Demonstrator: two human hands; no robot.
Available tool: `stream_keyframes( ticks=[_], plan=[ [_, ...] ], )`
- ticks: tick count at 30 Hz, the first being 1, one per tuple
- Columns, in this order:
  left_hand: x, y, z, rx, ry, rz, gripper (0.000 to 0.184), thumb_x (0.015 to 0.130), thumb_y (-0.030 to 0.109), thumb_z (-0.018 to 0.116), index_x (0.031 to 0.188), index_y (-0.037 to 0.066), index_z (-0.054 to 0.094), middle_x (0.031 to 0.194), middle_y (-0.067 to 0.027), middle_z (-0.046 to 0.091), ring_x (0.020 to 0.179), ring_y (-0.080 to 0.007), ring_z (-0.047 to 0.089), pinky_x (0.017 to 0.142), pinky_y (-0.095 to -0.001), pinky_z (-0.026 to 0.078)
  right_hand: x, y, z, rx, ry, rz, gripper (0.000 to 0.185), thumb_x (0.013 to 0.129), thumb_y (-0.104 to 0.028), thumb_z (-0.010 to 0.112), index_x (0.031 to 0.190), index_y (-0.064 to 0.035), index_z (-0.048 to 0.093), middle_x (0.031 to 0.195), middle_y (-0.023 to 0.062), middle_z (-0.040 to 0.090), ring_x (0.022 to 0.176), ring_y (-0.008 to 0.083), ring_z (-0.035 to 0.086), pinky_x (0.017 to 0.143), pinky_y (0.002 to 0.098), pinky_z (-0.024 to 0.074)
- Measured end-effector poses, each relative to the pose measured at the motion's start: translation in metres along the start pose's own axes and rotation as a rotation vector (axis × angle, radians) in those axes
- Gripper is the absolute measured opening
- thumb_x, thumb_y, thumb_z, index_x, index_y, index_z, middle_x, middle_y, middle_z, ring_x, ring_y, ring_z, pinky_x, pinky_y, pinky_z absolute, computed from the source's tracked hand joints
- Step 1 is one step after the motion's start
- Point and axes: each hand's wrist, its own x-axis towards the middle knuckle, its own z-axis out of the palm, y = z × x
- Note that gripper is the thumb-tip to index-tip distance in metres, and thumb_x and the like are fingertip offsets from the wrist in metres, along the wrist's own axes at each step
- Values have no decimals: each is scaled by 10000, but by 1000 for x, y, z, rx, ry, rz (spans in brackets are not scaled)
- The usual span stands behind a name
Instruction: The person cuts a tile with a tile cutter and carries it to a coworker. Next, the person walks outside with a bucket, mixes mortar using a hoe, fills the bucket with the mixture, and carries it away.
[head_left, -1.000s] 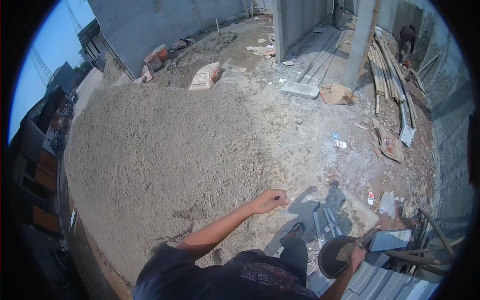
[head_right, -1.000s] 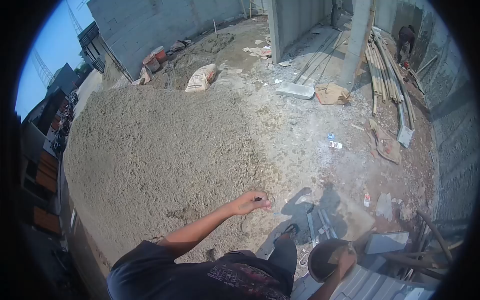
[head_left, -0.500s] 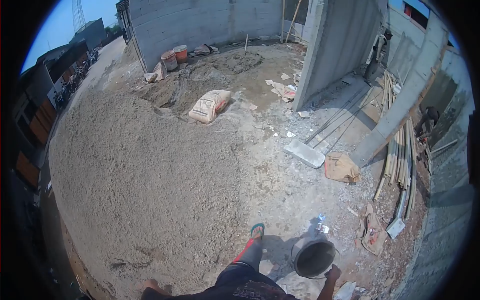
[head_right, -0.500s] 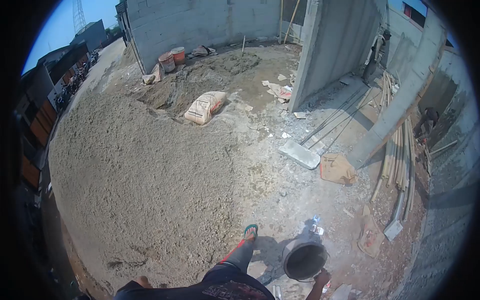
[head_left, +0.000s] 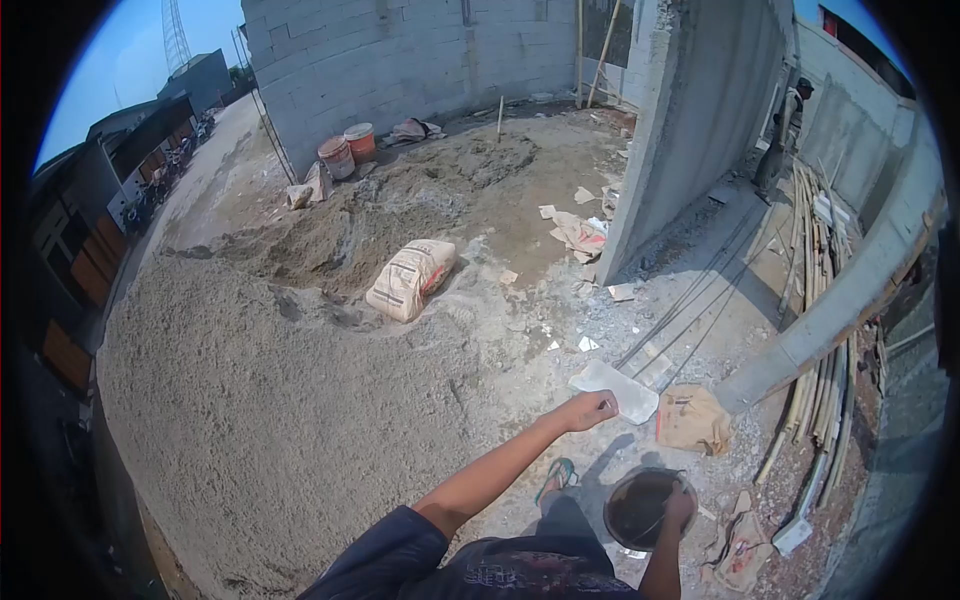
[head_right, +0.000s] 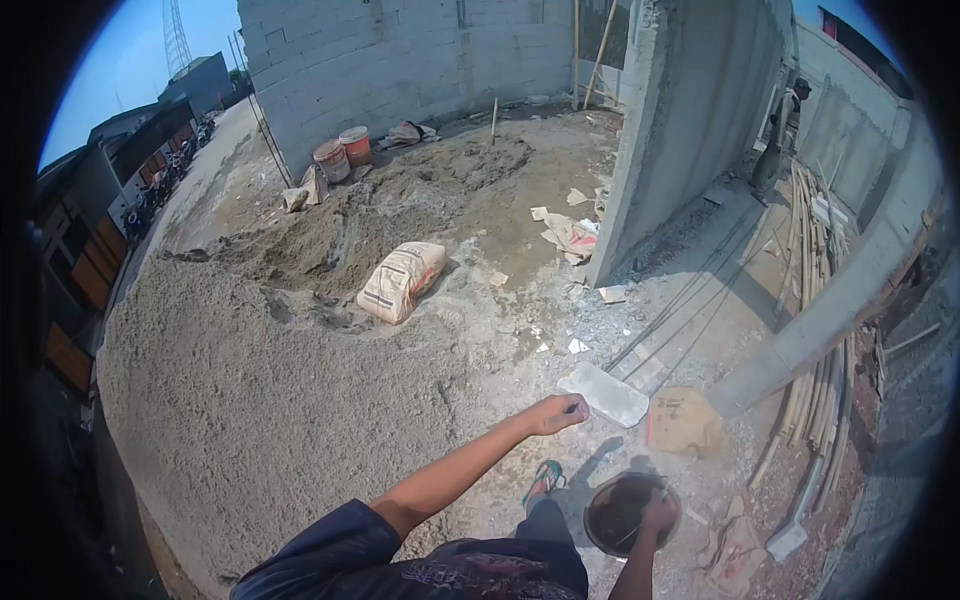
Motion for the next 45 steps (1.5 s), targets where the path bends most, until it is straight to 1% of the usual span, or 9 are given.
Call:
stream_keyframes(
  ticks=[5, 12, 13, 17, 22, 26, 30, 36, 45],
  plan=[
    [18, -118, -75, -101, 302, -423, 279, 866, 315, 576, 964, 57, 617, 838, -110, 652, 796, -220, 623, 733, -328, 482, 110, -82, 136, -167, -85, 35, 386, 771, -297, 669, 858, 77, 630, 655, 167, 621, 593, 275, 633, 560, 368, 507],
    [-297, -302, -87, 9, 804, -1750, 278, 856, 255, 568, 949, 1, 633, 782, -127, 674, 683, -245, 657, 594, -392, 516, 214, -244, 298, 142, -578, 280, 205, 744, -147, 667, 820, 18, 570, 599, 84, 549, 436, 190, 539, 391, 330, 453],
    [-329, -285, -82, -522, 1296, -1781, 265, 870, 248, 549, 970, 16, 630, 817, -155, 658, 662, -271, 646, 542, -429, 515, 233, -266, 329, 234, -622, 269, 175, 756, -138, 660, 788, -4, 553, 584, 65, 531, 424, 174, 520, 377, 317, 440],
    [-319, -205, -70, -714, 1680, -1744, 359, 850, 296, 597, 1073, 15, 594, 930, -165, 634, 819, -311, 648, 626, -481, 520, 292, -374, 456, 327, -594, 178, 152, 772, -108, 647, 724, -38, 521, 545, 39, 492, 390, 146, 470, 356, 292, 413],
    [-174, -235, -199, -972, 1293, -1593, 350, 852, 278, 595, 1132, 70, 568, 975, -122, 649, 862, -244, 656, 628, -415, 520, 379, -522, 599, 166, -400, -143, 264, 789, -123, 648, 615, -36, 469, 522, 49, 473, 397, 146, 465, 378, 315, 396],
    [18, -415, -426, -629, 661, -1469, 330, 846, 294, 597, 1083, 63, 599, 960, -99, 670, 783, -193, 654, 620, -372, 498, 406, -693, 664, 221, -295, -307, 330, 790, -146, 649, 591, -60, 400, 498, 59, 470, 382, 142, 467, 363, 311, 383],
    [296, -455, -686, -211, 805, -798, 284, 901, 221, 563, 992, -48, 582, 855, -114, 642, 779, -198, 621, 691, -318, 496, 429, -828, 702, 304, -303, -347, 327, 789, -203, 651, 615, 1, 465, 511, 106, 482, 426, 199, 471, 431, 364, 400],
    [539, -432, -923, -108, 785, -615, 287, 924, 292, 542, 1012, 22, 576, 928, -77, 642, 844, -181, 622, 740, -319, 464, 536, -943, 834, 84, -213, -637, 372, 760, -268, 669, 652, 61, 533, 584, 237, 518, 534, 340, 507, 560, 452, 388],
    [370, -547, -847, -541, 1016, -1155, 319, 892, 304, 518, 1084, 53, 554, 889, -92, 641, 736, -198, 620, 577, -366, 453, 738, -1114, 1069, -465, -548, -716, 363, 726, -306, 646, 759, 56, 647, 757, 278, 621, 769, 411, 637, 698, 450, 494]
  ],
)
